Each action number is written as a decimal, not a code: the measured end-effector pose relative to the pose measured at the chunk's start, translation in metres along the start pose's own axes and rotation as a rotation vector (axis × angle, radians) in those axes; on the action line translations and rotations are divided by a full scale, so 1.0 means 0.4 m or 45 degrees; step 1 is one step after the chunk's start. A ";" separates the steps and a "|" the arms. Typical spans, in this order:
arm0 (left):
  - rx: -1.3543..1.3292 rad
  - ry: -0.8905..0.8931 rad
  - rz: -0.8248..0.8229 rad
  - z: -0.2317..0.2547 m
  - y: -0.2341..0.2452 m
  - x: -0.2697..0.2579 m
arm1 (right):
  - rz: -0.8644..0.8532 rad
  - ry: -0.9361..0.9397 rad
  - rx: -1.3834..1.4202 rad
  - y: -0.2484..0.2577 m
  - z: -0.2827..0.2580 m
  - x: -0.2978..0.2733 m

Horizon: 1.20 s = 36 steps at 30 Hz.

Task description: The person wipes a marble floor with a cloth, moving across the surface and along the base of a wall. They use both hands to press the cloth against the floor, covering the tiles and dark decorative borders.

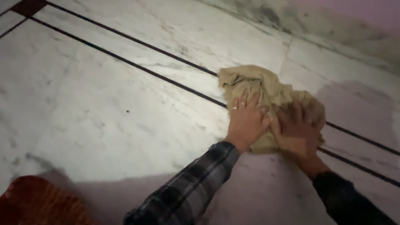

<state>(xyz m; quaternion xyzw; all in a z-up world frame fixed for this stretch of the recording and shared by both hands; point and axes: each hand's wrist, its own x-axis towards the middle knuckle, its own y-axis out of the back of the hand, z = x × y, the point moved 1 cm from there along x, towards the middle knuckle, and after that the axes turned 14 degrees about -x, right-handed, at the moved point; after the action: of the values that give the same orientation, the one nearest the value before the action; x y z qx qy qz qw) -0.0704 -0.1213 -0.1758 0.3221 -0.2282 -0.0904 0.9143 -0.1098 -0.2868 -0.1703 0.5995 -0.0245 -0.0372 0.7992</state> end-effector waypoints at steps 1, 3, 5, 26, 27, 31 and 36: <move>-0.002 -0.003 -0.042 0.019 0.012 -0.028 | 0.124 0.052 -0.022 -0.005 0.002 -0.035; -0.001 -0.010 -0.086 0.051 0.028 -0.089 | 0.250 0.099 -0.041 -0.019 0.000 -0.112; 0.045 -0.031 -0.142 0.076 0.035 -0.153 | 0.354 0.107 0.108 -0.033 -0.006 -0.192; 0.060 -0.115 0.043 -0.024 -0.009 0.008 | 0.339 0.362 -0.172 0.003 0.012 0.073; 0.064 -0.114 0.045 -0.028 -0.003 0.029 | 0.343 0.364 -0.170 0.005 0.009 0.087; 0.095 -0.091 0.033 -0.022 -0.001 0.077 | 0.594 0.366 -0.032 0.037 0.005 0.096; 0.195 -0.113 0.048 -0.017 0.024 0.024 | 0.767 0.412 -0.012 0.057 -0.010 0.029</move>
<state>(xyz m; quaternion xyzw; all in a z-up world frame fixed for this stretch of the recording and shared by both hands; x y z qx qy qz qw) -0.0585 -0.1133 -0.1711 0.3823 -0.2808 -0.0698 0.8776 -0.0971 -0.2778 -0.1495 0.5596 -0.0732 0.2961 0.7706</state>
